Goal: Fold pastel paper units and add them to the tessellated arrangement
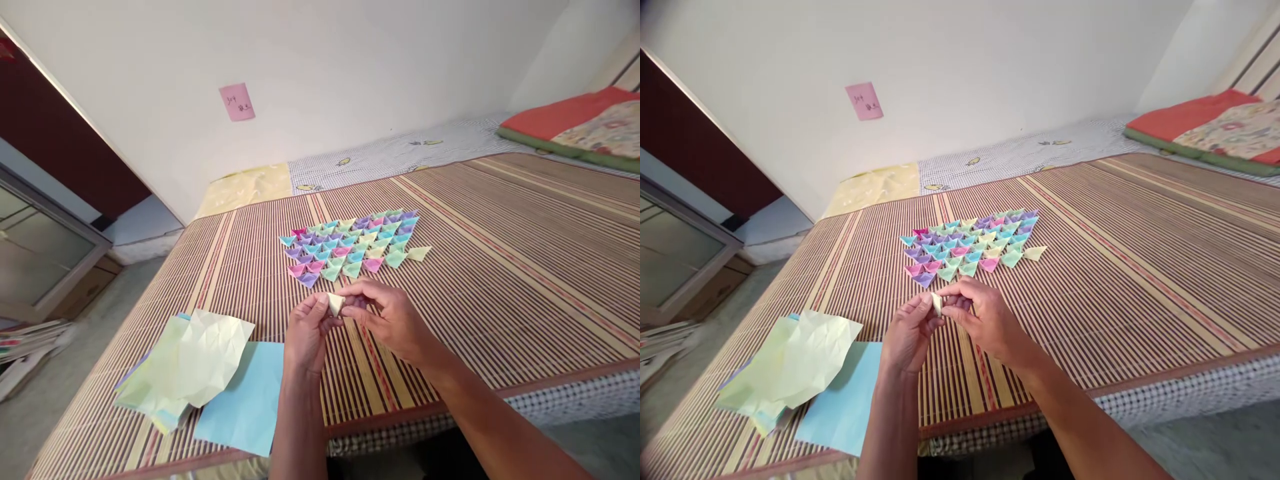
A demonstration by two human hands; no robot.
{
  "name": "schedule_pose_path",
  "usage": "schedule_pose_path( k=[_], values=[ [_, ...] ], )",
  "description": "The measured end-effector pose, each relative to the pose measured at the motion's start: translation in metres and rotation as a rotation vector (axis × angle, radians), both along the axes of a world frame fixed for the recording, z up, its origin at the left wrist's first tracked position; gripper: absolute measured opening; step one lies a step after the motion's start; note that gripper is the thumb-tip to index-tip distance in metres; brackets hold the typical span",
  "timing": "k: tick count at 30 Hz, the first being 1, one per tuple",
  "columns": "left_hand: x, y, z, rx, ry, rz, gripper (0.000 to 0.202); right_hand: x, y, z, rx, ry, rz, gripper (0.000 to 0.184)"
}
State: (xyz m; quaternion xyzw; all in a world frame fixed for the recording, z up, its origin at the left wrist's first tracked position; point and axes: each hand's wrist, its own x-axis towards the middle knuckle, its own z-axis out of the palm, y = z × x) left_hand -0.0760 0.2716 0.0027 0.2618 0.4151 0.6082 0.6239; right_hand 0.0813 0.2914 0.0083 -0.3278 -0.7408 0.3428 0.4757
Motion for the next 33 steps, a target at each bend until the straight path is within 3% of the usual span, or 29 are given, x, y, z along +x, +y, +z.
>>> schedule_pose_path(
  k=[7,13,19,26,33],
  values=[
    [0.004,0.0,-0.004,0.029,-0.063,-0.104,0.04,-0.001,-0.005,0.002,0.017,-0.006,-0.042,0.023],
    [0.003,-0.002,-0.004,0.056,-0.073,-0.106,0.038,-0.006,-0.007,0.004,-0.019,0.045,-0.067,0.025],
    [0.011,-0.003,-0.006,0.091,0.01,-0.123,0.04,-0.011,-0.011,-0.003,0.214,0.016,-0.236,0.027],
    [0.013,-0.003,-0.009,0.046,-0.078,-0.125,0.044,-0.015,-0.001,-0.018,0.571,-0.172,-0.348,0.028],
    [0.014,-0.004,-0.007,0.065,-0.094,-0.079,0.028,-0.006,0.005,-0.016,0.553,-0.316,-0.253,0.031]
  ],
)
